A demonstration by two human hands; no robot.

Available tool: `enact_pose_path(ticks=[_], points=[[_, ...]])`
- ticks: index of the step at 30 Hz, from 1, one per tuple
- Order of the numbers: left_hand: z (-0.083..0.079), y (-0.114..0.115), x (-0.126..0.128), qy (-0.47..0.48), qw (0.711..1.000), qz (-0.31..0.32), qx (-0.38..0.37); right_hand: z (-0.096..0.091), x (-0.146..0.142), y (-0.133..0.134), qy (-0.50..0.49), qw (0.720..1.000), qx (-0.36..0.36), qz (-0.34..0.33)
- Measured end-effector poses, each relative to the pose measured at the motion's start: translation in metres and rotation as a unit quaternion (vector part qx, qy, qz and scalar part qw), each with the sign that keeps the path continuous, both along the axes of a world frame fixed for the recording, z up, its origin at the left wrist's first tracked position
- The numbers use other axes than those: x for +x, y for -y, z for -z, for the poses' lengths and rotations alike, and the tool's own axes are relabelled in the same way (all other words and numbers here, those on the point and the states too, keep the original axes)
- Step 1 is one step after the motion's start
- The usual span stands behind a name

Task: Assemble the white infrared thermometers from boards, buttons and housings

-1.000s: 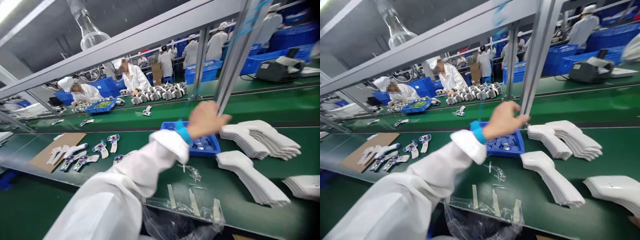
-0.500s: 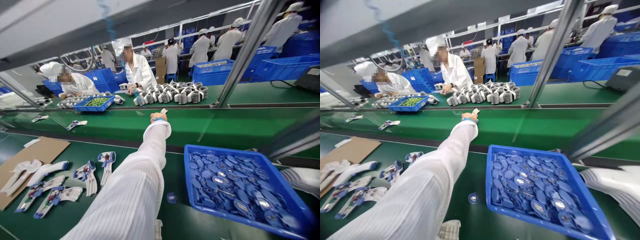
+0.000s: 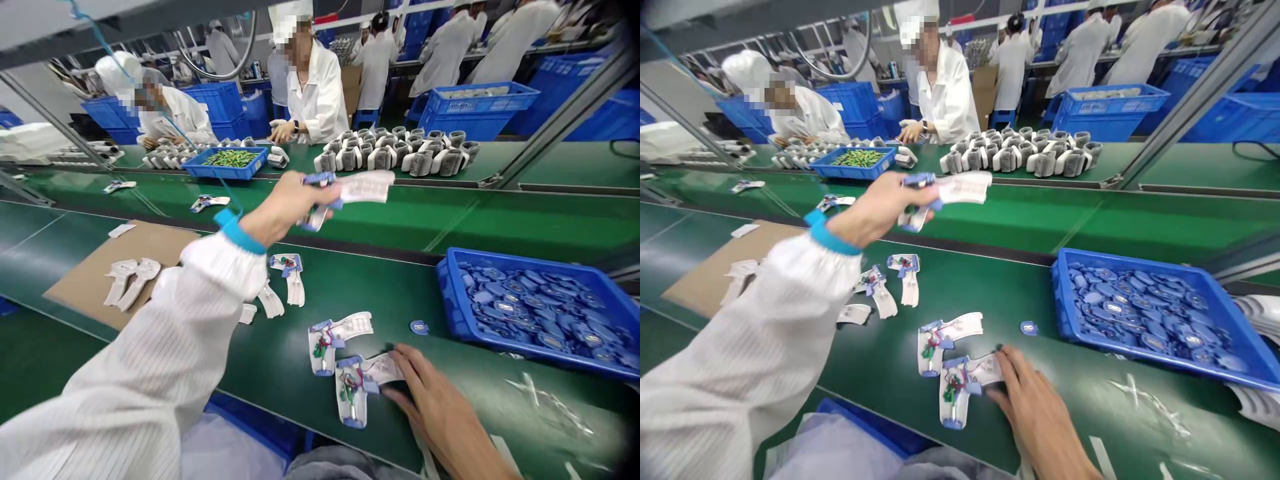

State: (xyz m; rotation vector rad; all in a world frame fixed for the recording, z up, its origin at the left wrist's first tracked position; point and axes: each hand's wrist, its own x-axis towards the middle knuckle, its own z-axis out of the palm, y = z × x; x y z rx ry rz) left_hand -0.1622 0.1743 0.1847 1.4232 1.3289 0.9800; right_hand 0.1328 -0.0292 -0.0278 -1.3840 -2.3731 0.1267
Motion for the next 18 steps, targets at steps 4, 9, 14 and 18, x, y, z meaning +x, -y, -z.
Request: enact_pose_path(ticks=[4,9,14,18], points=[[0.033,0.125,-0.026,0.009,0.999,-0.017,-0.032,0.002,-0.045,-0.019,-0.014,1.000,0.025,0.004],[0.088,0.213,0.023,0.011,0.999,-0.029,-0.032,-0.055,-0.007,0.001,-0.094,0.989,-0.018,0.112],[0.110,0.241,0.089,-0.033,0.999,0.003,0.006,-0.105,0.013,0.032,-0.221,0.970,-0.087,0.062],[0.115,0.245,0.128,-0.085,0.995,0.047,0.031,-0.105,0.025,0.038,-0.216,0.973,-0.065,0.037]])
